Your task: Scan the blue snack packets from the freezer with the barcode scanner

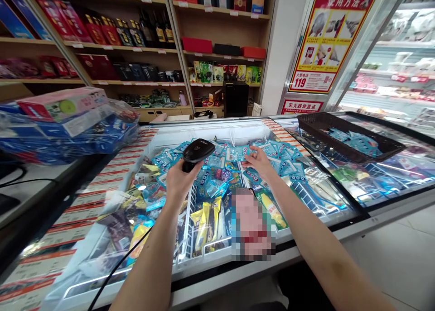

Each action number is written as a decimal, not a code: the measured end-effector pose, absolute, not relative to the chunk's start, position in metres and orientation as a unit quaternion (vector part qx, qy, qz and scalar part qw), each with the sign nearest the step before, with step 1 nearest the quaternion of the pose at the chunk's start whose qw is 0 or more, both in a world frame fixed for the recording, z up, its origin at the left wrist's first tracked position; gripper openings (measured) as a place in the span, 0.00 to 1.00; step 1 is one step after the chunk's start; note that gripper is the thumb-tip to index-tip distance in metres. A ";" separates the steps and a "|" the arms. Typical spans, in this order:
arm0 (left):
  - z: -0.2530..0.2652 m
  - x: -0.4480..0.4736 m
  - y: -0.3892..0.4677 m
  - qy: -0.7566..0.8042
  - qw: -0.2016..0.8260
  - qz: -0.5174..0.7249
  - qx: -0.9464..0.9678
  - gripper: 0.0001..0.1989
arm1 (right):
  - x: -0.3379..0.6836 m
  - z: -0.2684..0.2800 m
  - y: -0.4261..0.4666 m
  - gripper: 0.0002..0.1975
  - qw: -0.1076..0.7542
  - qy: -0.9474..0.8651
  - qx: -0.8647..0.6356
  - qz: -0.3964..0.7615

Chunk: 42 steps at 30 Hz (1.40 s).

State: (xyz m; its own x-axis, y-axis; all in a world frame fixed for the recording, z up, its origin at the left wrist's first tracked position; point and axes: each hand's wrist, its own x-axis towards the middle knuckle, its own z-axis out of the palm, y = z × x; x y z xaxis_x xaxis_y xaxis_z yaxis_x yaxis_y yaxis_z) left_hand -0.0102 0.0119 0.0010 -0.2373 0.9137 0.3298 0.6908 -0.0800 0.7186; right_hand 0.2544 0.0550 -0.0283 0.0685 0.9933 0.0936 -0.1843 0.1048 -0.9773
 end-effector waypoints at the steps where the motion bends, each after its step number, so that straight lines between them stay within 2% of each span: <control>1: 0.001 -0.009 0.011 0.664 0.131 0.416 0.608 0.25 | 0.258 -0.029 0.054 0.24 0.593 -0.454 -0.427 0.510; 8: 0.002 -0.006 0.011 0.657 0.118 0.410 0.622 0.25 | 0.263 -0.043 0.058 0.30 0.605 -0.499 -0.421 0.455; 13: 0.005 -0.007 0.010 0.660 0.107 0.413 0.618 0.26 | 0.264 -0.052 0.063 0.29 0.622 -0.506 -0.451 0.393; 19: 0.007 -0.002 0.006 0.631 0.163 0.417 0.634 0.24 | 0.266 -0.047 0.060 0.31 0.640 -0.542 -0.413 0.355; 23: 0.003 0.003 0.005 0.600 0.203 0.409 0.657 0.24 | 0.266 -0.040 0.056 0.27 0.633 -0.558 -0.384 0.375; 37: -0.003 0.013 0.005 0.568 0.160 0.328 0.738 0.26 | 0.261 -0.039 0.057 0.16 0.637 -0.502 -0.436 0.390; 42: -0.003 0.013 0.005 0.572 0.158 0.319 0.739 0.26 | 0.266 -0.044 0.061 0.15 0.622 -0.517 -0.472 0.350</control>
State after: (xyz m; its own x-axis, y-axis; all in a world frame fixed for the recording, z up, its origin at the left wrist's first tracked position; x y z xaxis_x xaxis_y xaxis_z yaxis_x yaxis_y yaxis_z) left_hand 0.0132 0.0054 -0.0033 0.1427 0.9457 0.2919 0.7446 -0.2969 0.5979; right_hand 0.2657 0.0615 -0.0445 0.2208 0.9237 0.3132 0.0532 0.3093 -0.9495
